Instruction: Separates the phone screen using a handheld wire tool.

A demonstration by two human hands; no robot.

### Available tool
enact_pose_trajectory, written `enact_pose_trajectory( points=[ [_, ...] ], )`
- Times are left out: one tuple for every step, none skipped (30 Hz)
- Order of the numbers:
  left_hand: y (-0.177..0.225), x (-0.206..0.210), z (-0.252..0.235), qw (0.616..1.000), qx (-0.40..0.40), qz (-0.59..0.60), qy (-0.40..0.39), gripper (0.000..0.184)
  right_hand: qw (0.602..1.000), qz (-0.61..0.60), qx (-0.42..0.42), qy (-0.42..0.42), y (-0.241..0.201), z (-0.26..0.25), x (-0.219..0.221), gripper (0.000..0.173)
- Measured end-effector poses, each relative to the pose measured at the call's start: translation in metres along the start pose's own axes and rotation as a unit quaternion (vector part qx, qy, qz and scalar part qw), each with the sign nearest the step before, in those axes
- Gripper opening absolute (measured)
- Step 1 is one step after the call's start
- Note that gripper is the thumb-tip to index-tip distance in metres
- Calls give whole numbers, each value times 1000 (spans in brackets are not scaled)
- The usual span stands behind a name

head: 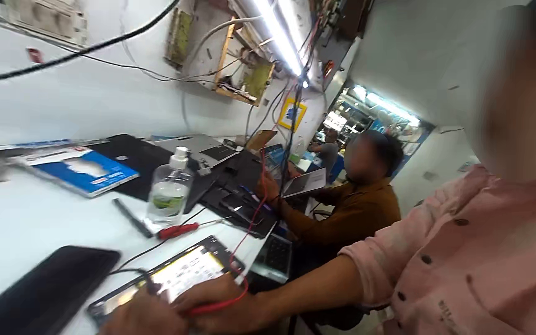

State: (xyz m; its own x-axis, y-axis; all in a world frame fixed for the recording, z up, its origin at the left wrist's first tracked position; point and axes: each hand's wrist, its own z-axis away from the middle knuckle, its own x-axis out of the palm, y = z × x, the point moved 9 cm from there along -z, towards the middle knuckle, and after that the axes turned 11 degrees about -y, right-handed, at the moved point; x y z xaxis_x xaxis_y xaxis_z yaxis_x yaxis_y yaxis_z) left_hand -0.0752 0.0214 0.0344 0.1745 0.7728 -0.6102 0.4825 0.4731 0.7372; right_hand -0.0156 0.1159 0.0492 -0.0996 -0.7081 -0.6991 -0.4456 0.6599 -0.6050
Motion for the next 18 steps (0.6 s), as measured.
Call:
enact_pose_trajectory(
  points=[
    [1,0,-1,1000,-16,1,-22,32,1000,-3,8,-2,0,0,-1,16],
    [3,0,-2,999,-29,9,-40,33,1000,-8,12,1,1,1,-1,14],
    [5,0,-2,999,-29,12,-44,32,1000,-12,14,4,3,2,-1,13],
    [5,1,-3,999,-7,1,-40,31,1000,-15,18,4,5,2,0,13],
    [4,2,-3,999,9,-10,-34,30,1000,-16,22,3,7,2,1,13],
    [4,3,-3,999,18,-20,-24,29,1000,-13,27,0,7,2,1,14],
    [4,3,-2,999,22,-30,-10,29,999,-7,33,-2,7,2,0,15],
    [4,3,-2,999,24,-38,2,28,999,-5,36,-6,8,2,0,15],
    [4,3,-2,999,23,-45,10,28,999,-5,37,-8,8,2,1,15],
    [4,3,-2,999,22,-48,11,27,999,-8,35,-8,9,3,1,15],
    [4,4,-2,999,21,-50,9,27,999,-15,31,-6,10,3,2,14],
    [4,4,-2,998,22,-52,7,27,999,-19,29,-6,10,3,3,13],
    [4,4,-2,998,24,-53,7,26,999,-17,31,-7,10,3,2,14],
    [5,4,-2,998,27,-56,9,26,999,-8,37,-9,9,2,1,14],
    [6,3,-2,998,29,-57,11,26,999,-4,43,-13,7,1,0,15],
    [6,3,-2,998,31,-58,13,26,999,-4,45,-14,6,1,-1,15],
    [5,4,-1,998,31,-57,13,26,999,-9,40,-13,7,2,0,15],
    [4,4,-1,998,28,-57,10,26,999,-18,32,-12,9,3,2,14]
  ],
)
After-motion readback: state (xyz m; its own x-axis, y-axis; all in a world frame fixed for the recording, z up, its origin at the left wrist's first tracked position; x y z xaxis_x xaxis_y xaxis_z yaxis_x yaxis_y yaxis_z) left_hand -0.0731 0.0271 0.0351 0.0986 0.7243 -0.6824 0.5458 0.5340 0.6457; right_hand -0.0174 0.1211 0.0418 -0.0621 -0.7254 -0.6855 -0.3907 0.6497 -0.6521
